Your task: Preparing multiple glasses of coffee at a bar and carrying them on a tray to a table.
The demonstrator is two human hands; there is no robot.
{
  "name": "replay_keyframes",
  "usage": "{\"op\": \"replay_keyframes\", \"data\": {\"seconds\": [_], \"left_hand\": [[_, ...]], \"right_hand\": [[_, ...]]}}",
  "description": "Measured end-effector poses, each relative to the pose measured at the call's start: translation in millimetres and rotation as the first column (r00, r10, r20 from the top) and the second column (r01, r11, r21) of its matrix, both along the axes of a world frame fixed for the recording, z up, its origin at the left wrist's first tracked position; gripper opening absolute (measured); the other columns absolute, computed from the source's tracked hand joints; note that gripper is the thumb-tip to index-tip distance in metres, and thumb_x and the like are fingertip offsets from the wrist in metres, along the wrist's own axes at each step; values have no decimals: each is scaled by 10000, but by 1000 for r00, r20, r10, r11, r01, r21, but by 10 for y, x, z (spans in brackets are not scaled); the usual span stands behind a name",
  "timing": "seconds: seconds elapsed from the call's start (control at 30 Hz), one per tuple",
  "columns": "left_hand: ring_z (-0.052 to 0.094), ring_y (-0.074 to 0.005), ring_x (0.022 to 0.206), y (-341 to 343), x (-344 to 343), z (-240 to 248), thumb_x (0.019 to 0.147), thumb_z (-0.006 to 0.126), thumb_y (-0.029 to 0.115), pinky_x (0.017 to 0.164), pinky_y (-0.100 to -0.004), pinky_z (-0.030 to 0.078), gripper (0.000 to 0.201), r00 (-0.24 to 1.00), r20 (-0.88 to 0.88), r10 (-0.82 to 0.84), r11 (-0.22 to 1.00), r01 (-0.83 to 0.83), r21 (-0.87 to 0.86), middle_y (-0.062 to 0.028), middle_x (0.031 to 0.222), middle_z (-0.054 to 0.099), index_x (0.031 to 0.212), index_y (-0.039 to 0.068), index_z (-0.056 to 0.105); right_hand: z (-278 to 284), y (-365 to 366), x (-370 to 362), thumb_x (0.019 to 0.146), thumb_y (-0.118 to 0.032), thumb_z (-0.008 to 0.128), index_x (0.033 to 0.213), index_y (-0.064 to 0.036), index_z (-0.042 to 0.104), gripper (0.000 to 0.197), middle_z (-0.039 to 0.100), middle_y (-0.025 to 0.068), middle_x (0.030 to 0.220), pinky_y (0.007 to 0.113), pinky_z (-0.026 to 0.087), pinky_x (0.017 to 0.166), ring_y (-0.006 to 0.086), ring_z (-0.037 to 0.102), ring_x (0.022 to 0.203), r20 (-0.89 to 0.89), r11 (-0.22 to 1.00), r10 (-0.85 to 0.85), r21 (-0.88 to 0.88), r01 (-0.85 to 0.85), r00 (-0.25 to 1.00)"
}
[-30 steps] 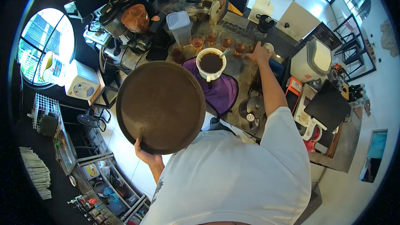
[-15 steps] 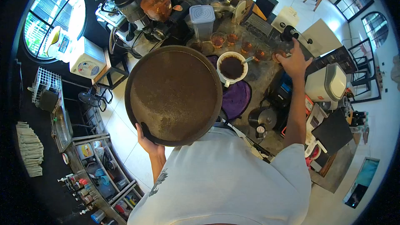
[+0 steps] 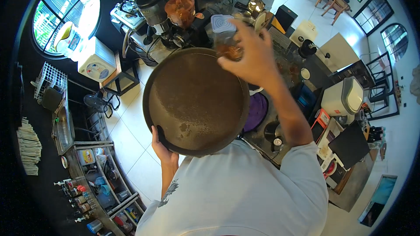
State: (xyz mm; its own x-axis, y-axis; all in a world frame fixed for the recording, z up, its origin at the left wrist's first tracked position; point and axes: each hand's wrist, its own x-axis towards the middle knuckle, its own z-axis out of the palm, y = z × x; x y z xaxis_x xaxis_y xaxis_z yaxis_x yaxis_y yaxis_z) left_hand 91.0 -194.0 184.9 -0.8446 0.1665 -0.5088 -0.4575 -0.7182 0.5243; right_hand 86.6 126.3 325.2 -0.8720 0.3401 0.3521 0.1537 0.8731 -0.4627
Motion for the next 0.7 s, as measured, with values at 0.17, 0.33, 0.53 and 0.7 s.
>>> {"op": "replay_keyframes", "data": {"seconds": [0.17,0.33,0.53,0.7], "left_hand": [[579,-287,1256,23,111,-20,1082,462,408,1058,-445,488,498,999,-25,-42,998,43,35,-111,1405,576,1418,43,509],[578,-286,1255,43,165,-23,1082,457,422,1069,-448,477,509,998,-23,-58,996,60,65,-109,1406,575,1428,52,505],[537,-291,1303,80,121,-141,1058,521,440,1099,-440,454,550,1000,-12,-25,999,26,41,-113,1437,548,1441,46,496],[558,-302,1287,-2,54,-203,1070,497,392,1108,-459,450,496,998,-70,3,998,1,59,-116,1423,576,1422,45,530]], "right_hand": [[-425,-327,-467,732,-363,829,1543,-200,332,965,613,169,1312,642,227,1180,308,656,1163,112,985,159,-88,-150,981],[-664,-340,-612,750,-366,815,1547,-183,312,960,601,187,1282,667,241,1162,368,595,1223,194,985,172,-63,-163,966],[-833,-276,-482,800,-441,810,1550,-133,336,939,563,195,1334,578,293,1149,413,540,1270,57,979,193,48,-196,979],[-619,351,-234,905,-354,736,1317,-41,566,545,631,178,1264,426,514,932,362,657,1092,-418,978,16,-182,-102,908]]}}
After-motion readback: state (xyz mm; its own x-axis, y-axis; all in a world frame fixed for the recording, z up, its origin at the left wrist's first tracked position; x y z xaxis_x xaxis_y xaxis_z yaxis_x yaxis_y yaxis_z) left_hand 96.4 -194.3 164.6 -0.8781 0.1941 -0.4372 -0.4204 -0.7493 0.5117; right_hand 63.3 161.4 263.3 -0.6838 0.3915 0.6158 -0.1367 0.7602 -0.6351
